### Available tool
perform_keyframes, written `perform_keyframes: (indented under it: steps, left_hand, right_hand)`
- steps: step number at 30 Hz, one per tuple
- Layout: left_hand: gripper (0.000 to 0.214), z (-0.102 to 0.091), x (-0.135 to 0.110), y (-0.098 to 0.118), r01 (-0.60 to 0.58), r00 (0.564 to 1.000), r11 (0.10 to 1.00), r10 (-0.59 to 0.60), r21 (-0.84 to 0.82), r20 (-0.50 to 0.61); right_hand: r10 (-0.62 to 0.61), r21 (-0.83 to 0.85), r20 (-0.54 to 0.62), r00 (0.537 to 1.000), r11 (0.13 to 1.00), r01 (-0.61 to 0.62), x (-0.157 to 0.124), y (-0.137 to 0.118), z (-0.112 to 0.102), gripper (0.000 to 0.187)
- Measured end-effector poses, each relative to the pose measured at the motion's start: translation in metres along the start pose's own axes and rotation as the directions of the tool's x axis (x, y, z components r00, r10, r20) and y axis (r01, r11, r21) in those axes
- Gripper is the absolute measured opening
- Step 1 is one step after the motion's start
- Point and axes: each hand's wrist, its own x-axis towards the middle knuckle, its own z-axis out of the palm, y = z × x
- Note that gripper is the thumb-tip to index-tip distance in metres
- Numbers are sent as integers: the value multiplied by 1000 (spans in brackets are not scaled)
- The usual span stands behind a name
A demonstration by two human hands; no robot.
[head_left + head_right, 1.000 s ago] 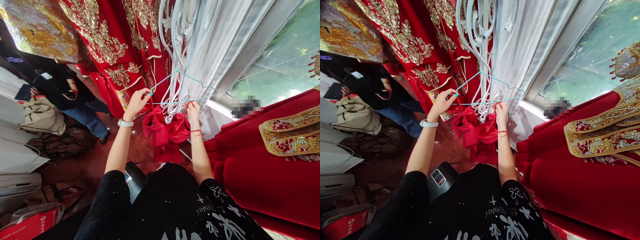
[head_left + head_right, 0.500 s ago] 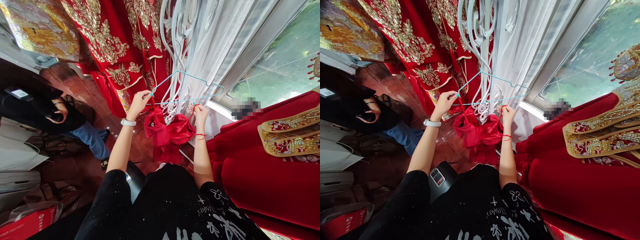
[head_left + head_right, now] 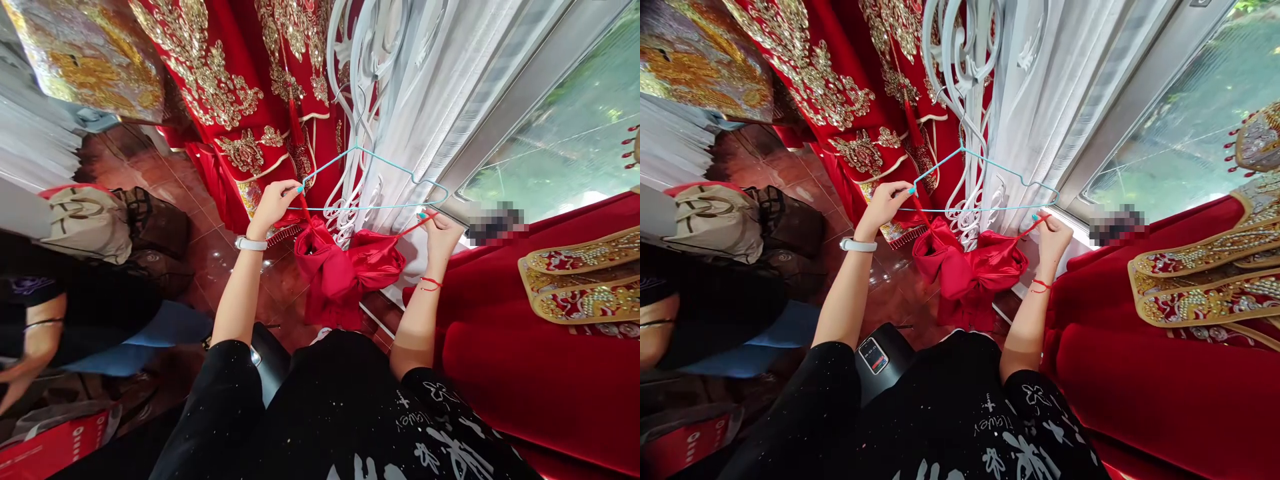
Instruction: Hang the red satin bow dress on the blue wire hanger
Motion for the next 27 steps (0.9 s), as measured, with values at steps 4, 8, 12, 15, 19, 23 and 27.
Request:
perform_keyframes:
  steps: [4, 8, 12, 15, 19, 23, 27]
  left_hand:
    - [20, -3, 2, 2, 11, 999, 1000, -11, -9, 45]
    - [25, -6, 4, 1, 0, 997, 1000, 0, 2, 77]
    - [31, -10, 6, 2, -12, 995, 999, 8, 36, 100]
    - [35, -14, 6, 3, -9, 991, 996, -4, 91, 134]
    - [39, -20, 4, 5, -24, 984, 993, 3, 116, 178]
    - [39, -20, 2, 5, -24, 975, 994, -1, 109, 223]
    - [39, -16, 4, 5, -31, 970, 996, 10, 83, 244]
  right_hand:
    - [24, 30, 81, 996, 999, -27, -8, -20, -17, 30]
    - [101, 51, 283, 954, 991, -120, -20, -41, -38, 27]
    - [182, 25, 379, 907, 978, -207, -25, -45, -59, 29]
    - [162, 45, 337, 928, 981, -187, -28, -43, -72, 27]
    - [68, 129, 102, 992, 988, -81, -28, -42, -77, 31]
    - [25, 139, -97, 995, 990, -11, -17, -41, -72, 40]
    - [-19, 151, -119, 993, 988, 37, 7, -40, -66, 52]
